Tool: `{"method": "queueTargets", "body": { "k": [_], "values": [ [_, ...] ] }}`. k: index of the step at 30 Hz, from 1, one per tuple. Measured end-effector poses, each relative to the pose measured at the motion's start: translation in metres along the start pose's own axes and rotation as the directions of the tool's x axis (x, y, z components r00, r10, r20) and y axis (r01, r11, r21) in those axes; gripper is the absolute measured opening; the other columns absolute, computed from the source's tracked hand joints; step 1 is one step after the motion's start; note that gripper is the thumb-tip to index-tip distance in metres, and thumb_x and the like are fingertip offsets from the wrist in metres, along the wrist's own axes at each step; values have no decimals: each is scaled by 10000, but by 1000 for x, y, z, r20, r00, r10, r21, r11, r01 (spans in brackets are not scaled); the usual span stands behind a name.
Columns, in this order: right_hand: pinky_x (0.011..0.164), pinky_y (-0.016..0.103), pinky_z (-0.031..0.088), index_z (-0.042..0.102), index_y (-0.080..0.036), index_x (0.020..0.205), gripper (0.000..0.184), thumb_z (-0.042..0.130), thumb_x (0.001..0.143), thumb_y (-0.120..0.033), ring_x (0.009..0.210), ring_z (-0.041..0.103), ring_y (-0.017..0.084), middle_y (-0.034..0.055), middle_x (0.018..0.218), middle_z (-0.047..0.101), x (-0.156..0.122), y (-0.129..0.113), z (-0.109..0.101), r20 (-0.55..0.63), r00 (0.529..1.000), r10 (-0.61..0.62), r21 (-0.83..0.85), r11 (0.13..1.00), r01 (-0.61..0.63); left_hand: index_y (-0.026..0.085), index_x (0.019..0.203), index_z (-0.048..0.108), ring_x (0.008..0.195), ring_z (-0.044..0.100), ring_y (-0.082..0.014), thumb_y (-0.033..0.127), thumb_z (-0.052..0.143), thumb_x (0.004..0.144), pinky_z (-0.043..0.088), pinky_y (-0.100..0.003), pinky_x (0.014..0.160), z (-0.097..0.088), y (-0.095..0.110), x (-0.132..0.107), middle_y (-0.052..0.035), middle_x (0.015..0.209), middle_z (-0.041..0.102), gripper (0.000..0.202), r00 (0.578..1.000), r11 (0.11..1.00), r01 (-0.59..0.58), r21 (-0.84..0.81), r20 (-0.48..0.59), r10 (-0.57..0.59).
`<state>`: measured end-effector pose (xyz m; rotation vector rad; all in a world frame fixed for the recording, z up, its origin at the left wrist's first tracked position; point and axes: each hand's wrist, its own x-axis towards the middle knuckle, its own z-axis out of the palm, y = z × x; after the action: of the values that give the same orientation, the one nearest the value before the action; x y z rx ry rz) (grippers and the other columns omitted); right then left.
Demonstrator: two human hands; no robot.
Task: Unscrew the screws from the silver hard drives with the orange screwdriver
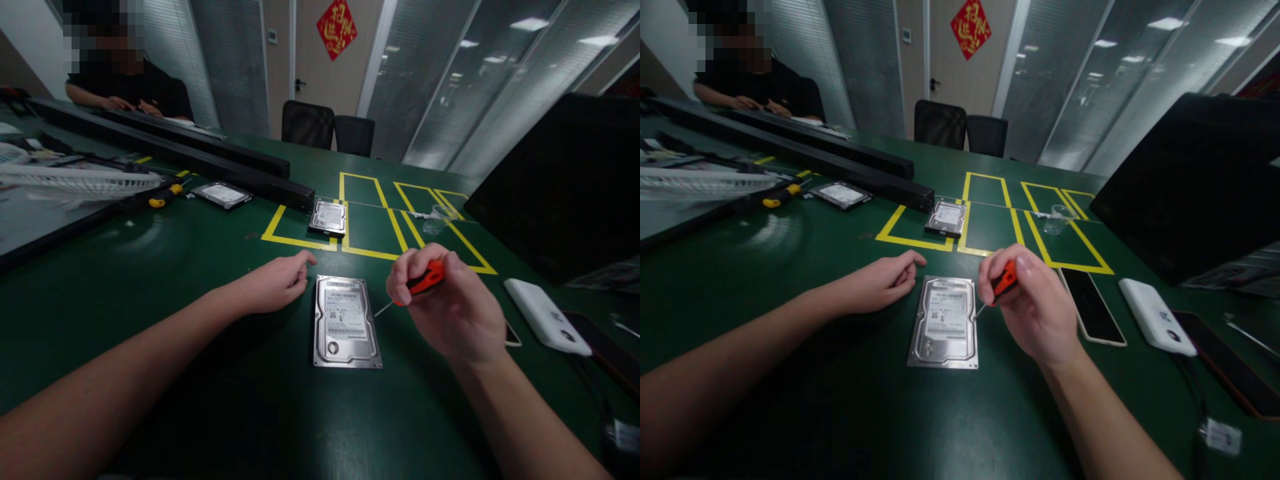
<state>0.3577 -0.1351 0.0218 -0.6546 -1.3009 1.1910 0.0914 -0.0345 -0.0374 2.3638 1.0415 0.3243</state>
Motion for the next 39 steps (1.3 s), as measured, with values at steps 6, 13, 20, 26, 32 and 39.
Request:
{"method": "queueTargets", "body": {
  "k": [6,13,20,26,32,39],
  "values": [
    [521,288,286,618,-257,974,170,646,1006,-422,514,433,103,-2,842,656,-2,1,1,-4,1000,14,32,999,-14,163,1378,488,770,609,-192,282,499,1001,421,-303,703,1,0,0,-19,884,653,395,1000,1000,-10,6,-15,10],
    [644,338,420,730,-179,928,347,486,1052,-392,661,561,162,60,827,647,0,-1,-1,13,1000,14,44,999,-14,157,1381,489,753,607,-190,266,502,996,417,-307,690,0,1,0,-14,872,649,399,1000,1000,9,0,-6,-9],
    [560,300,355,689,-234,995,124,630,992,-343,555,500,121,28,857,695,-1,-3,2,16,1000,8,81,997,-9,171,1381,487,761,611,-186,281,502,1006,420,-306,697,1,-1,0,-13,878,653,392,1000,1000,-2,-11,-10,2],
    [627,329,432,747,-171,906,380,481,1058,-396,635,563,150,67,833,678,1,-1,0,6,1000,2,49,999,-2,176,1374,489,772,612,-185,272,505,1001,422,-301,707,2,-3,1,-12,881,656,386,1000,1000,-10,-3,-18,10],
    [523,285,350,669,-242,948,105,705,969,-339,541,526,116,17,883,713,0,0,2,20,1000,4,51,999,-5,170,1367,492,756,608,-187,273,506,997,422,-302,701,1,-2,0,-8,860,648,384,1000,1000,-11,-6,-18,11],
    [601,326,398,751,-165,908,398,473,1064,-403,599,544,135,62,856,659,-1,-1,-1,15,1000,5,42,999,-6,164,1369,498,768,618,-194,275,502,994,423,-306,705,0,2,0,-15,874,657,391,1000,1000,3,1,-15,-3]
  ]
}}
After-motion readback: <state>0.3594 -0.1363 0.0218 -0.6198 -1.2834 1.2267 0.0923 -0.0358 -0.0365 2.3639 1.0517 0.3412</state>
